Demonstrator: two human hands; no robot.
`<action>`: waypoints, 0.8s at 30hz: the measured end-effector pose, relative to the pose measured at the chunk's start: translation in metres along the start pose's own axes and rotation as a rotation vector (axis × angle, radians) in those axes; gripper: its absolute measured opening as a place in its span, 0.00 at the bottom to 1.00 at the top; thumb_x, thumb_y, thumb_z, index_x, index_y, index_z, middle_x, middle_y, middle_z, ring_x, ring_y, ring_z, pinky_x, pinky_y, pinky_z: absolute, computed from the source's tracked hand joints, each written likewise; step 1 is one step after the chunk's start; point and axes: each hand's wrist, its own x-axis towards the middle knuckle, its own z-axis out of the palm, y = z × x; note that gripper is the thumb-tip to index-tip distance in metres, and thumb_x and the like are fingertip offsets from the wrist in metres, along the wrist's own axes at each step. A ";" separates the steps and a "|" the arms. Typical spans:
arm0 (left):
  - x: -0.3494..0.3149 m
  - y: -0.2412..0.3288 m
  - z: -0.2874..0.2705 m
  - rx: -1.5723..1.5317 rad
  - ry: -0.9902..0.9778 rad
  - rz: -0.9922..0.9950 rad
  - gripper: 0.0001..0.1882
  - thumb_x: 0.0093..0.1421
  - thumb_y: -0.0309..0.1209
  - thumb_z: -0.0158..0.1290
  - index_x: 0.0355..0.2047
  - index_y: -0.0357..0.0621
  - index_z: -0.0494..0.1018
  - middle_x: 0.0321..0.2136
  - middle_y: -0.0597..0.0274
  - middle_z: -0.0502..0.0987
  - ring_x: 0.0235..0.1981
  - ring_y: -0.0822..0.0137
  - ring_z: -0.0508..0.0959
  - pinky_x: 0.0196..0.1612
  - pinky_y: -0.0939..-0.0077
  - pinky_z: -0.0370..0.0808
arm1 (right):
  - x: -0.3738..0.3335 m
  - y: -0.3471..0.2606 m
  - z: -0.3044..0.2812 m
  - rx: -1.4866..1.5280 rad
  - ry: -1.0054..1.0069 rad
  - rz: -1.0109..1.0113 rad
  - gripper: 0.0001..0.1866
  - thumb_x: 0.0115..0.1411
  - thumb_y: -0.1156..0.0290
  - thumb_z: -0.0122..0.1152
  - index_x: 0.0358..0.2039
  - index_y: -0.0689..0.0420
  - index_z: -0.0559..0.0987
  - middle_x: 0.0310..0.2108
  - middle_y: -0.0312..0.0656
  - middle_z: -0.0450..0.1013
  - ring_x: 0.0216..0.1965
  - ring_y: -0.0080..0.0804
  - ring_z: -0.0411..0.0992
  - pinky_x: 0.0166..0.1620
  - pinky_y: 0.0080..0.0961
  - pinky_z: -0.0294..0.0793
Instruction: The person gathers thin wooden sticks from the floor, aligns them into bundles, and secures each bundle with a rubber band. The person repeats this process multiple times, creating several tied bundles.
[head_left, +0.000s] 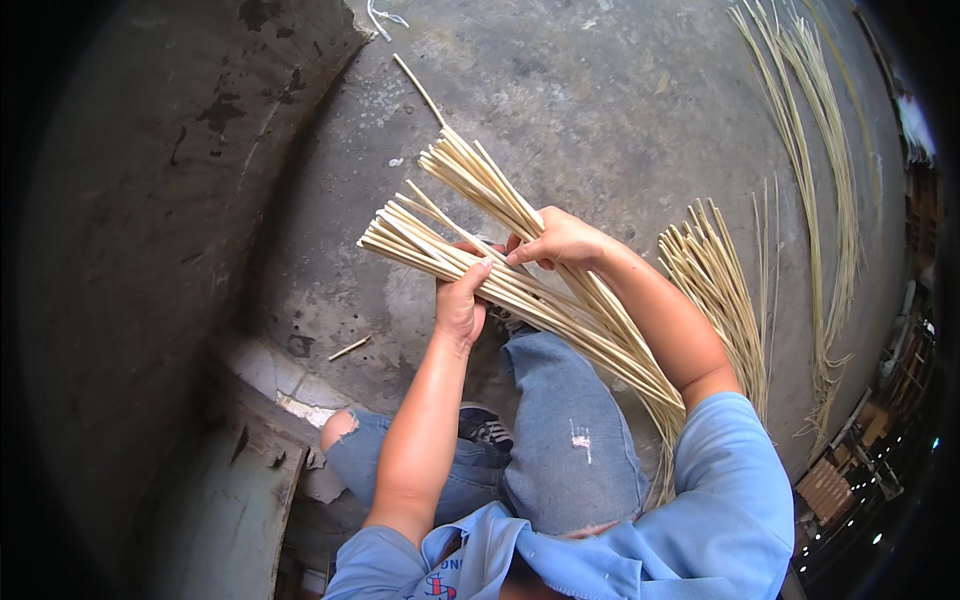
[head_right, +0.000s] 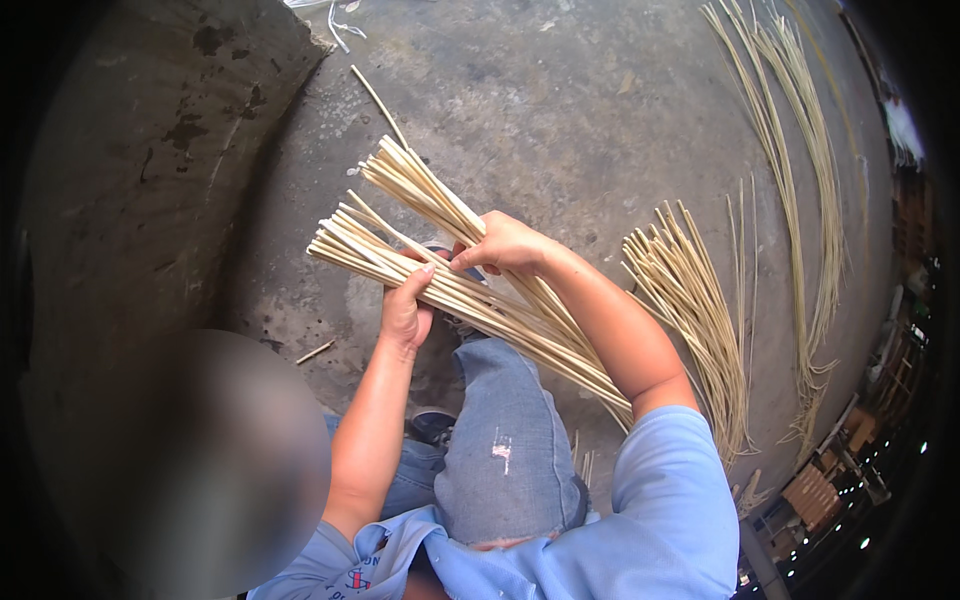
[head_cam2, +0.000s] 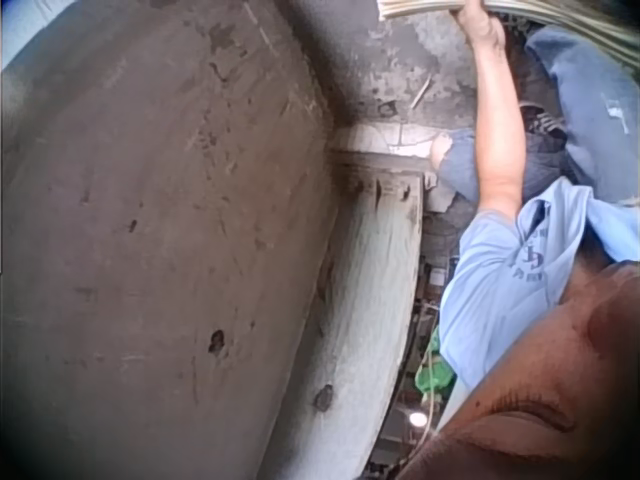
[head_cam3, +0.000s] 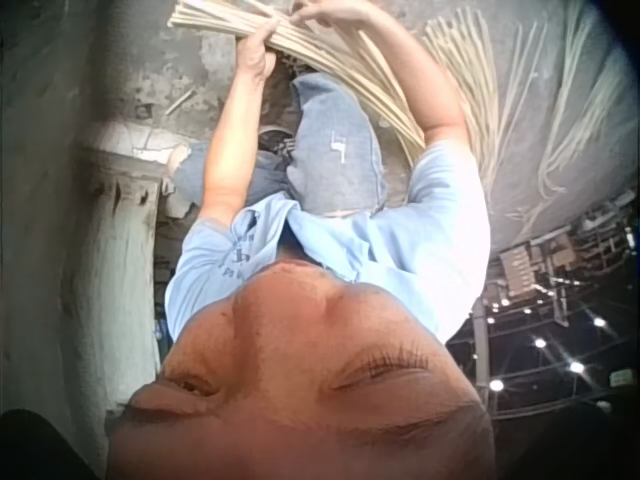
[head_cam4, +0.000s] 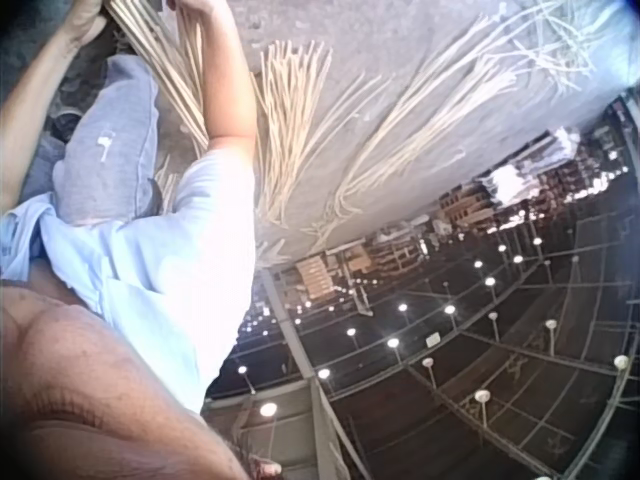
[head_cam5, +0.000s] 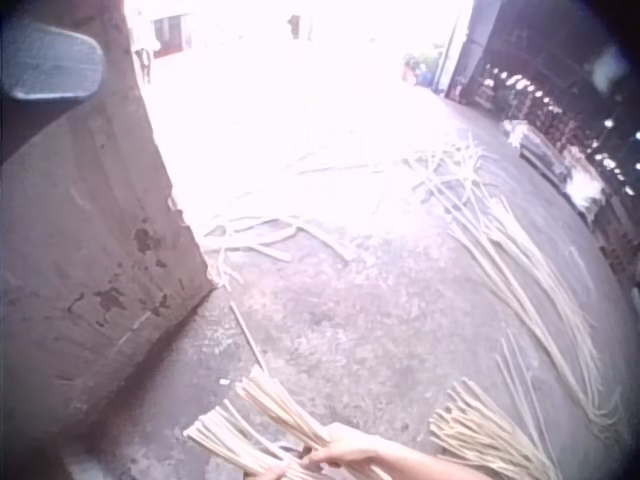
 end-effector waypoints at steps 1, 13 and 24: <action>0.000 0.000 -0.001 -0.003 -0.024 0.001 0.16 0.62 0.19 0.58 0.50 0.40 0.71 0.46 0.50 0.80 0.49 0.60 0.81 0.56 0.62 0.78 | 0.001 0.001 0.001 0.033 -0.011 -0.003 0.18 0.50 0.65 0.79 0.38 0.63 0.84 0.26 0.35 0.76 0.21 0.21 0.67 0.27 0.24 0.67; 0.002 -0.004 -0.007 -0.024 0.017 0.021 0.18 0.60 0.18 0.60 0.49 0.41 0.72 0.40 0.61 0.78 0.44 0.67 0.80 0.52 0.69 0.78 | 0.002 -0.001 0.003 -0.045 -0.073 -0.008 0.20 0.50 0.63 0.79 0.39 0.62 0.84 0.29 0.36 0.78 0.29 0.23 0.73 0.35 0.25 0.72; 0.001 -0.004 -0.002 0.012 -0.019 0.013 0.20 0.62 0.21 0.59 0.54 0.41 0.69 0.44 0.52 0.80 0.47 0.58 0.81 0.58 0.60 0.78 | 0.004 0.012 -0.013 0.119 0.052 -0.068 0.10 0.53 0.71 0.72 0.32 0.62 0.82 0.24 0.37 0.75 0.25 0.24 0.73 0.31 0.25 0.74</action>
